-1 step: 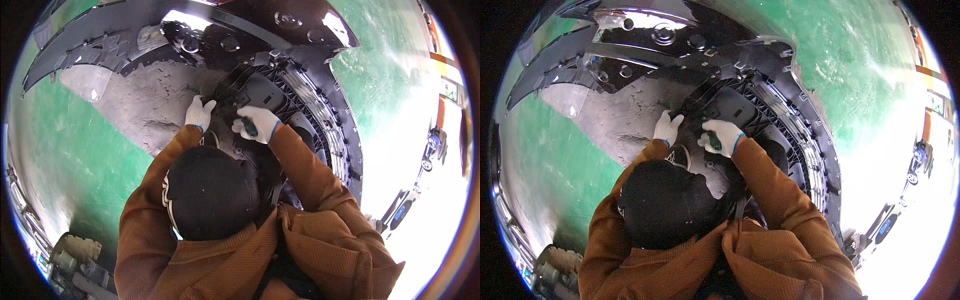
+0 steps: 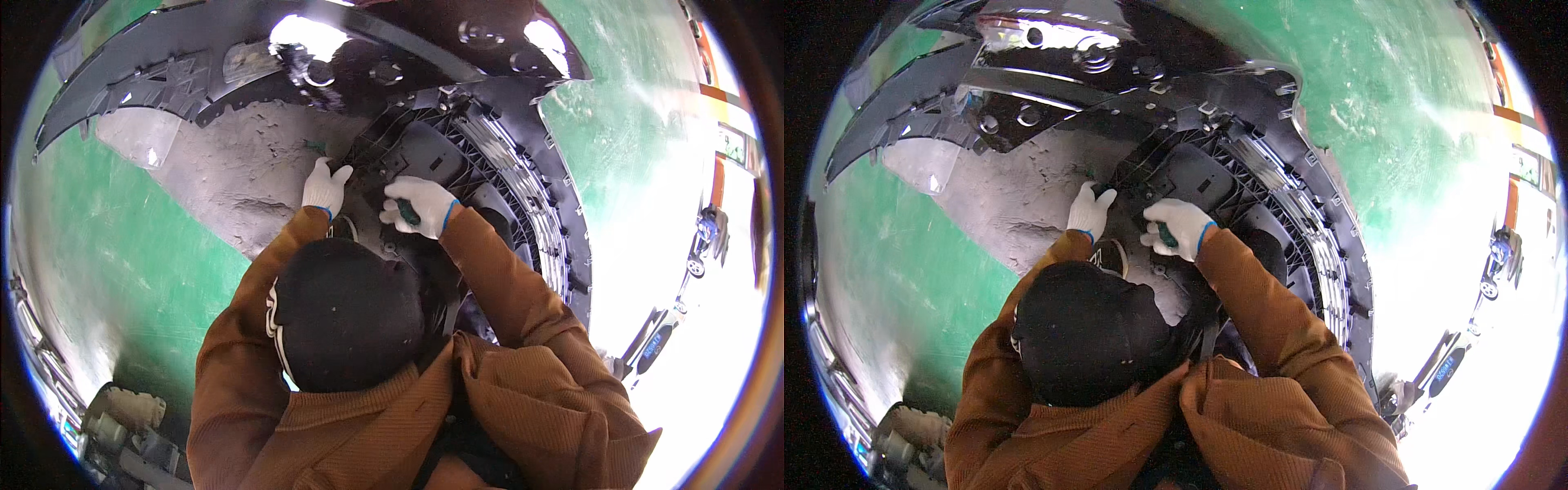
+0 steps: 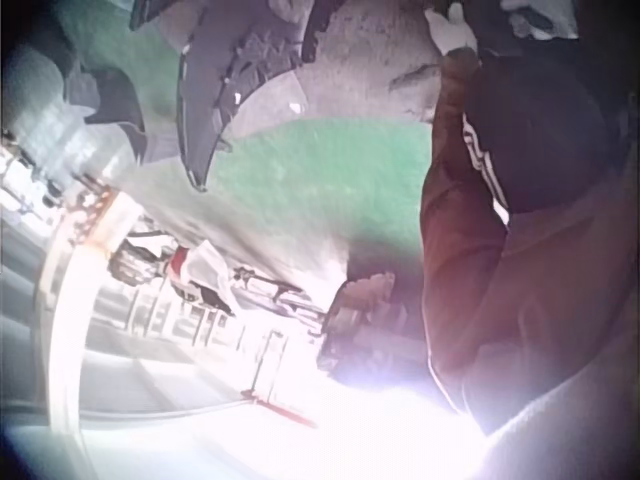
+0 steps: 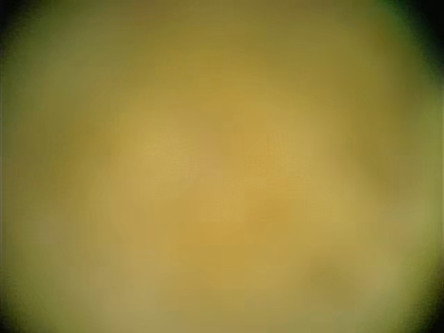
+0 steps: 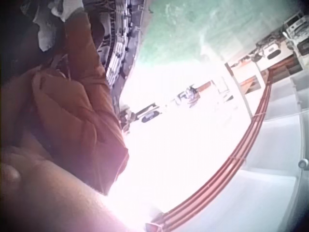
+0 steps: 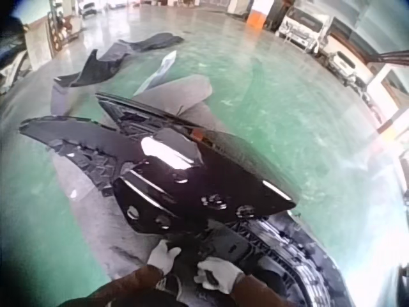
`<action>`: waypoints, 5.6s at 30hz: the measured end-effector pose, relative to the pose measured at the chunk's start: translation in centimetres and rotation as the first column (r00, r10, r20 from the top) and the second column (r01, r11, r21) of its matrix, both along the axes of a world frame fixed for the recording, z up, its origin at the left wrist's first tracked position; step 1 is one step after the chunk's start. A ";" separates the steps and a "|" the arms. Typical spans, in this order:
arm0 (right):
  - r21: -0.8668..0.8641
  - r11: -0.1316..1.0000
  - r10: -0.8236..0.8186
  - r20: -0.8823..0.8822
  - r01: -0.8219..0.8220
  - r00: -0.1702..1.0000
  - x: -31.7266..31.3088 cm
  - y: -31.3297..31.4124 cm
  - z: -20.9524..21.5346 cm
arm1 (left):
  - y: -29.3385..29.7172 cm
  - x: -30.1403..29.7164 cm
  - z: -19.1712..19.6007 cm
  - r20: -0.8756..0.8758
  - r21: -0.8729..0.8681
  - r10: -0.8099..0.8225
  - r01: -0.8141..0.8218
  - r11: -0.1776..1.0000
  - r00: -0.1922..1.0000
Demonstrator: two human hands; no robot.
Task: The person sits on the floor and uses a screwdriver to fasten screws into a large black plastic car part, likely a bumper or underbody panel. They repeatedly pick up screws from a pile on the floor and tighten them into the part.
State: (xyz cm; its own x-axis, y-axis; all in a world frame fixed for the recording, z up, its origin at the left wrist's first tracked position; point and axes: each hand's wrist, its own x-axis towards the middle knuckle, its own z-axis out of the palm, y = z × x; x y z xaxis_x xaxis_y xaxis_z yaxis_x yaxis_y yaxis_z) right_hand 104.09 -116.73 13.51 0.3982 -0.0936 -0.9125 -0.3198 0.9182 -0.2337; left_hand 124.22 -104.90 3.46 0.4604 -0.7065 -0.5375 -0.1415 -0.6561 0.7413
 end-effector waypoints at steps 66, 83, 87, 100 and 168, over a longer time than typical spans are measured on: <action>-0.397 -0.323 0.602 -0.787 -0.859 0.138 2.3 3.0 2.7 | 0.5 0.2 0.4 -0.085 0.029 -0.006 0.008 1.000 0.996; -0.580 -0.103 0.642 -0.659 -0.808 0.392 3.3 2.7 1.5 | 0.6 0.0 -1.0 0.015 -0.002 -0.027 0.027 1.000 1.000; -0.733 -0.532 0.627 -0.678 -0.424 0.384 1.8 -0.6 -2.1 | 1.1 0.2 -2.3 -0.001 -0.068 -0.008 0.008 0.998 1.000; -0.788 -0.117 0.701 -0.497 -0.605 0.512 1.5 -0.1 0.6 | 1.2 0.1 -1.9 -0.027 -0.015 -0.011 0.011 1.000 1.000; -0.945 0.247 0.228 0.271 0.214 0.935 -22.9 13.2 13.7 | -6.1 -14.0 21.4 -0.670 -0.030 -0.224 0.276 0.961 0.708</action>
State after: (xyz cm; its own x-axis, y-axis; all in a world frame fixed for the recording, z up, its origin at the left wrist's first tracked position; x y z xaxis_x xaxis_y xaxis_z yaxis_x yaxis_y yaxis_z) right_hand 81.21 -103.51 27.19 0.6097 -0.7920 0.0299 -0.0370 -0.0661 -0.9971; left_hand 110.24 -110.98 24.88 -0.2186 -0.6944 -0.6856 0.2009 -0.7196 0.6647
